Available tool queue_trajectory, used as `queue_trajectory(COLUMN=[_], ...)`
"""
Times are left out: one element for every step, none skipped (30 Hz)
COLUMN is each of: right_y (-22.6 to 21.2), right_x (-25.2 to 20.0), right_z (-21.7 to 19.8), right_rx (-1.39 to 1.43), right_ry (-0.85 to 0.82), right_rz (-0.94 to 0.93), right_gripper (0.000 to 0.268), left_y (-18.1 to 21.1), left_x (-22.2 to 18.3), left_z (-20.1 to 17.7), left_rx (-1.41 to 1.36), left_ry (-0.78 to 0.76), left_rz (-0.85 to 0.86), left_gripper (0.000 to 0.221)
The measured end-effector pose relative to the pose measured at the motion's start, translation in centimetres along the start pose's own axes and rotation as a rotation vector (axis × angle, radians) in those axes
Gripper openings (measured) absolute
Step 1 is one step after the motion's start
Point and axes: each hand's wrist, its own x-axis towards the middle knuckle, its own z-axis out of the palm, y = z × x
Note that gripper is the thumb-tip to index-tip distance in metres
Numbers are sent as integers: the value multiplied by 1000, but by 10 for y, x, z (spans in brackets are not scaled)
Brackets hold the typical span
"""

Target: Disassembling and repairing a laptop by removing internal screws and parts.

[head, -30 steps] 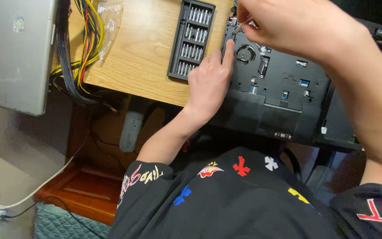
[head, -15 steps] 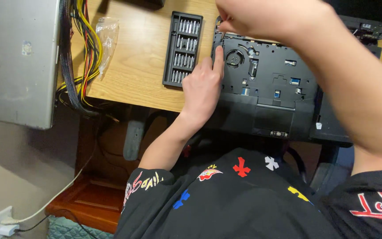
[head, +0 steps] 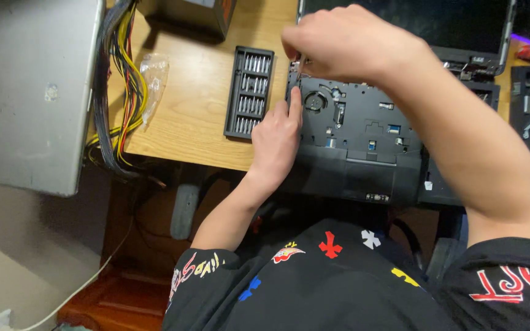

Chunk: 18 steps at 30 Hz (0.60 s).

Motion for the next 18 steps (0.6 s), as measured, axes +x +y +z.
queue_trajectory(right_y=[0,0,-2,-4,-6,-5,-3,-1,3,8,12,11,11,11,8,6,4,3], right_x=[0,0,1,2,4,2,1,0,-2,-4,-8,-8,-7,-6,-4,-2,0,0], right_z=[0,1,0,0,0,1,2,3,8,12,17,17,16,15,14,13,13,12], right_rx=[4,8,2,-118,-235,-238,-236,-235,-235,-92,52,54,77,101,102,52,4,6], right_ry=[-49,-97,-92,-195,-300,-296,-283,-270,-269,-115,38,37,31,24,22,-37,-94,-93], right_rz=[28,57,60,104,148,151,151,151,152,60,-26,-21,-9,4,2,59,117,117], right_gripper=[20,13,13,28,45,45,45,46,46,37,41,41,27,14,14,18,24,24], left_y=[0,1,1,1,1,1,1,1,1,1,2,2,2,2,2,2,1,1], left_x=[0,1,0,0,-2,-1,-1,0,0,0,-1,-1,0,1,0,0,-1,-1], left_z=[-1,-1,-1,0,0,0,1,3,2,2,3,3,3,4,3,3,2,2], left_rx=[2,4,4,4,5,6,11,16,16,20,21,18,7,-4,-3,-6,-8,-6], left_ry=[-5,-10,-5,-11,-21,-18,-13,-9,-8,1,6,4,21,39,39,27,14,12], left_rz=[2,5,11,13,15,19,9,-1,1,-4,-7,-4,-6,-8,-11,-17,-20,-21], left_gripper=[50,50,50,52,54,54,52,50,50,47,44,44,42,40,40,40,41,41])
